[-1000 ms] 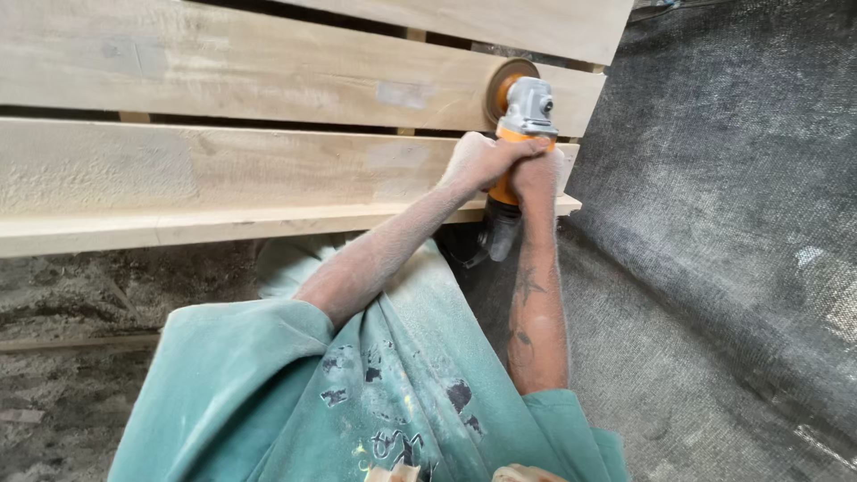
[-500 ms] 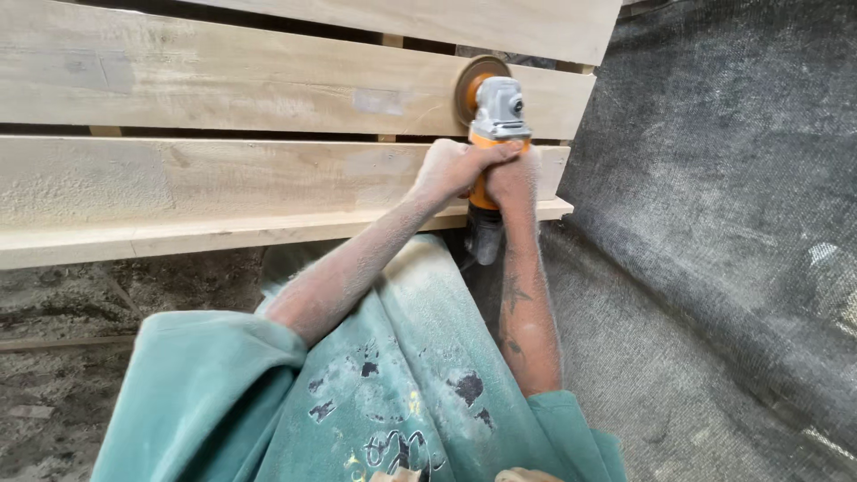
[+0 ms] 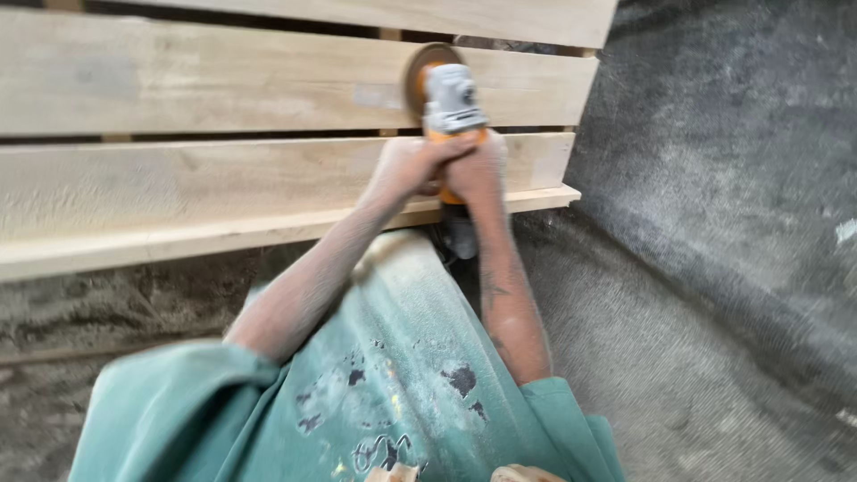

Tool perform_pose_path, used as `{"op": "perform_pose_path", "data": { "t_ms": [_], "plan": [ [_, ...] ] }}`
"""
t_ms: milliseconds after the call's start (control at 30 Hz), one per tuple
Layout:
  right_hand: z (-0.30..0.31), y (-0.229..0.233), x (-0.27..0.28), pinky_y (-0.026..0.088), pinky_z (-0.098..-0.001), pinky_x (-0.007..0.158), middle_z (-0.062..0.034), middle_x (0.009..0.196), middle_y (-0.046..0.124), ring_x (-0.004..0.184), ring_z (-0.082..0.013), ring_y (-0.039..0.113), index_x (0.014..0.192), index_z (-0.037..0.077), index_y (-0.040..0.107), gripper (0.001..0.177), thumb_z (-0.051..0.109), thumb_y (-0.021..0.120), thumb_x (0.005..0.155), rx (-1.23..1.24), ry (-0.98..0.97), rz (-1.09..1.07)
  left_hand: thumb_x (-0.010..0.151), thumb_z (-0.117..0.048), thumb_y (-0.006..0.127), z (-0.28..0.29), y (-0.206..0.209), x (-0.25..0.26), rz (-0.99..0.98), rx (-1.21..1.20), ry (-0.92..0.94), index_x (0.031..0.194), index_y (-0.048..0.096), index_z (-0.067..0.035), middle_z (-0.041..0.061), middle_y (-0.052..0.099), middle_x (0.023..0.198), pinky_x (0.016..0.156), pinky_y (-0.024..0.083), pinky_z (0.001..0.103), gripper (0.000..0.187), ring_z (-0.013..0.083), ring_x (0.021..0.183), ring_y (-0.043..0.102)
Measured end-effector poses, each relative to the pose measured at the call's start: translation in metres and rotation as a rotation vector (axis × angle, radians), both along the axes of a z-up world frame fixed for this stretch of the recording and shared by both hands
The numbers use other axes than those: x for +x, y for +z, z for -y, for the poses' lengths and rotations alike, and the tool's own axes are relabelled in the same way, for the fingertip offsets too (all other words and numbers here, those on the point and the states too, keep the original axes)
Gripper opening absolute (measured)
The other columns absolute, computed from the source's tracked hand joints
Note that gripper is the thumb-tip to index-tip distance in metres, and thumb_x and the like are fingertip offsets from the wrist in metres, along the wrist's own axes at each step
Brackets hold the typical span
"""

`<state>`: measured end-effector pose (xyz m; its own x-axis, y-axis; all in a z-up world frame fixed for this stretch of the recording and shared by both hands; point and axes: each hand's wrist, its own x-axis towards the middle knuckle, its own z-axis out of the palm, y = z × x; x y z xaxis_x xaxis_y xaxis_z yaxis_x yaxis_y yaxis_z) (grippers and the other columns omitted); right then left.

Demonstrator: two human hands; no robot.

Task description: The person uses an angle grinder with a sanding disc to smooth the surface of a wooden pallet. They move the tool back and forth across the slats, generating visible wood dust.

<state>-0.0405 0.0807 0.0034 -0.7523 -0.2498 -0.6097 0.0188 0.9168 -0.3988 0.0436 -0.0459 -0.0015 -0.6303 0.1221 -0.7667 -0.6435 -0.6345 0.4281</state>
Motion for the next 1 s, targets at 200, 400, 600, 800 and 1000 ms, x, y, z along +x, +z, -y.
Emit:
{"op": "perform_pose_path", "data": {
  "t_ms": [200, 400, 600, 800, 1000],
  "plan": [
    [0.03, 0.056, -0.013, 0.064, -0.0357, 0.07, -0.012, 0.088, 0.078, 0.081, -0.0199, 0.079, 0.104, 0.001, 0.069, 0.036, 0.027, 0.077, 0.081, -0.08, 0.04, 0.005, 0.076, -0.05, 0.084, -0.003, 0.016, -0.011, 0.051, 0.121, 0.113, 0.087, 0.073, -0.004, 0.0, 0.068, 0.074, 0.054, 0.054, 0.023, 0.049, 0.0068, 0.061, 0.064],
    [-0.012, 0.054, -0.063, 0.062, -0.0374, 0.068, -0.0114, 0.088, 0.078, 0.078, -0.0216, 0.077, 0.106, 0.002, 0.071, 0.034, 0.028, 0.076, 0.084, 0.04, 0.049, -0.025, 0.076, -0.052, 0.083, -0.046, 0.013, -0.065, 0.052, 0.136, 0.073, 0.086, 0.073, -0.004, 0.0, 0.067, 0.072, 0.053, 0.051, 0.022, 0.05, 0.0069, 0.059, 0.061],
    [-0.095, 0.035, -0.101, 0.064, -0.0368, 0.069, -0.0111, 0.091, 0.077, 0.08, -0.0216, 0.077, 0.105, 0.004, 0.073, 0.025, 0.025, 0.072, 0.091, 0.111, 0.074, -0.068, 0.073, -0.053, 0.085, -0.111, 0.004, -0.109, 0.027, 0.189, 0.015, 0.086, 0.073, -0.006, 0.001, 0.068, 0.072, 0.053, 0.05, 0.024, 0.051, 0.0081, 0.06, 0.063],
    [-0.149, 0.03, -0.132, 0.061, -0.0403, 0.07, -0.0155, 0.09, 0.077, 0.082, -0.0276, 0.077, 0.102, 0.0, 0.072, 0.023, 0.018, 0.073, 0.087, 0.009, 0.011, -0.198, 0.068, -0.066, 0.082, -0.156, -0.007, -0.157, -0.002, 0.025, -0.194, 0.088, 0.074, -0.001, 0.006, 0.069, 0.079, 0.059, 0.057, 0.029, 0.068, 0.0128, 0.069, 0.068],
    [-0.125, 0.034, -0.118, 0.061, -0.0389, 0.069, -0.0146, 0.089, 0.077, 0.081, -0.0257, 0.077, 0.103, 0.0, 0.071, 0.02, 0.014, 0.071, 0.089, -0.031, -0.067, -0.164, 0.063, -0.07, 0.08, -0.139, -0.011, -0.144, -0.001, 0.005, -0.219, 0.099, 0.074, 0.003, 0.011, 0.076, 0.088, 0.067, 0.065, 0.035, 0.081, 0.0197, 0.078, 0.077]
  ]
}}
